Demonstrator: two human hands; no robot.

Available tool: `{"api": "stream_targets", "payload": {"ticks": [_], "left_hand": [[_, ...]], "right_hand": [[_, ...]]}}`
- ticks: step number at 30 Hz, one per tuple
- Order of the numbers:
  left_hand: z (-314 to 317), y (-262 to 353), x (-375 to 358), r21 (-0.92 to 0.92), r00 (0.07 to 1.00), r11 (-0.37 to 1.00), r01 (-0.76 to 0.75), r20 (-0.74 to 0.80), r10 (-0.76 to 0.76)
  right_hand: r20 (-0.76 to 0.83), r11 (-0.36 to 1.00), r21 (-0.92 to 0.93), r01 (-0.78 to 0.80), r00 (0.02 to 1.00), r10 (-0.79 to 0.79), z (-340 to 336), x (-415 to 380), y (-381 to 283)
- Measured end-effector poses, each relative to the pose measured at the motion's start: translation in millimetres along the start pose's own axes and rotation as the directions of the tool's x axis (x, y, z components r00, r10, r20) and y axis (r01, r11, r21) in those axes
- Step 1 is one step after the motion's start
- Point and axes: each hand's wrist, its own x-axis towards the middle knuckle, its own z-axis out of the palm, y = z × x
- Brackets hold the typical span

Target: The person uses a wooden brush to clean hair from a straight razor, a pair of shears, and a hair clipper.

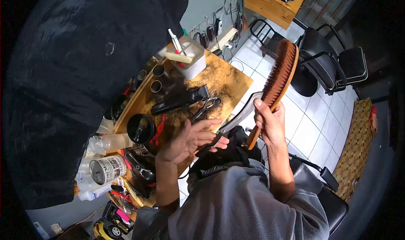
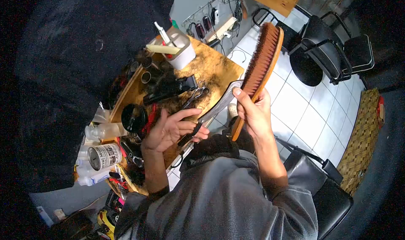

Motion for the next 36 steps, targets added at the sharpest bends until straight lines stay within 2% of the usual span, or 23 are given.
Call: {"api": "stream_targets", "payload": {"ticks": [5, 7, 8, 9, 11, 12, 13, 16, 20, 21, 22, 23, 29, 32, 34, 36], "left_hand": [[-8.9, 16.4, 17.7, -0.072, 0.999, 0.997, -0.032, -0.036, 0.03], [-5.5, 23.2, 21.2, -0.034, 0.972, 0.999, -0.037, -0.232, 0.028], [-6.6, 22.0, 27.2, -0.154, 0.965, 0.977, -0.148, -0.237, 0.109], [-3.9, 23.6, 32.7, -0.153, 0.962, 0.977, -0.152, -0.251, 0.11], [3.6, 27.8, 46.0, 0.082, 0.909, 0.985, -0.153, -0.378, 0.173], [5.2, 24.5, 55.9, 0.051, 0.86, 0.984, -0.17, -0.48, 0.173], [4.7, 20.6, 64.6, 0.053, 0.852, 0.983, -0.173, -0.492, 0.177], [6.6, 13.7, 86.3, 0.177, 0.694, 0.973, -0.146, -0.682, 0.228], [3.7, 9.9, 103.6, 0.254, 0.655, 0.96, -0.117, -0.707, 0.267], [5.2, 10.7, 107.3, 0.292, 0.642, 0.955, -0.061, -0.721, 0.261], [7.2, 11.5, 110.7, 0.326, 0.629, 0.945, -0.002, -0.734, 0.255], [9.9, 12.6, 114.3, 0.321, 0.619, 0.947, -0.002, -0.744, 0.253], [17.5, 20.5, 129.9, 0.368, 0.508, 0.93, 0.005, -0.802, 0.315], [15.9, 17.4, 134.1, 0.344, 0.461, 0.938, -0.045, -0.826, 0.325], [16.4, 16.5, 136.8, 0.37, 0.396, 0.921, -0.119, -0.834, 0.386], [19.4, 18.9, 137.9, 0.389, 0.367, 0.914, -0.115, -0.838, 0.403]], "right_hand": [[-0.029, 0.999, 0.03, -0.032, 0.999, 0.033, -24.0, 30.8, -8.3], [-0.047, 1.0, 0.008, -0.009, 0.999, 0.01, -32.8, 42.7, -7.3], [-0.061, 1.0, 0.007, -0.019, 0.998, 0.02, -34.5, 48.6, -7.6], [-0.051, 1.0, 0.011, -0.029, 0.998, 0.03, -36.7, 54.5, -6.6], [-0.01, 0.996, 0.024, -0.086, 0.996, 0.087, -41.7, 65.9, -4.4], [-0.008, 0.993, 0.036, -0.111, 0.994, 0.112, -41.5, 71.6, -4.2], [0.004, 0.992, 0.037, -0.12, 0.993, 0.12, -41.4, 77.3, -3.3], [0.03, 0.986, -0.009, -0.166, 0.986, 0.166, -40.3, 91.9, -0.3], [0.135, 0.971, -0.12, -0.207, 0.965, 0.223, -33.3, 106.5, -3.3], [0.144, 0.968, -0.124, -0.217, 0.962, 0.234, -31.0, 110.5, -4.1], [0.171, 0.956, -0.214, -0.199, 0.956, 0.237, -27.4, 113.4, -6.3], [0.199, 0.938, -0.3, -0.175, 0.95, 0.241, -24.3, 116.8, -9.1], [0.279, 0.918, -0.335, -0.213, 0.908, 0.313, -14.1, 142.6, -16.3], [0.331, 0.903, -0.374, -0.211, 0.88, 0.342, -17.1, 156.4, -14.1], [0.364, 0.887, -0.413, -0.208, 0.855, 0.37, -15.5, 163.2, -14.3], [0.395, 0.896, -0.395, -0.201, 0.844, 0.363, -11.0, 167.9, -17.1]]}}
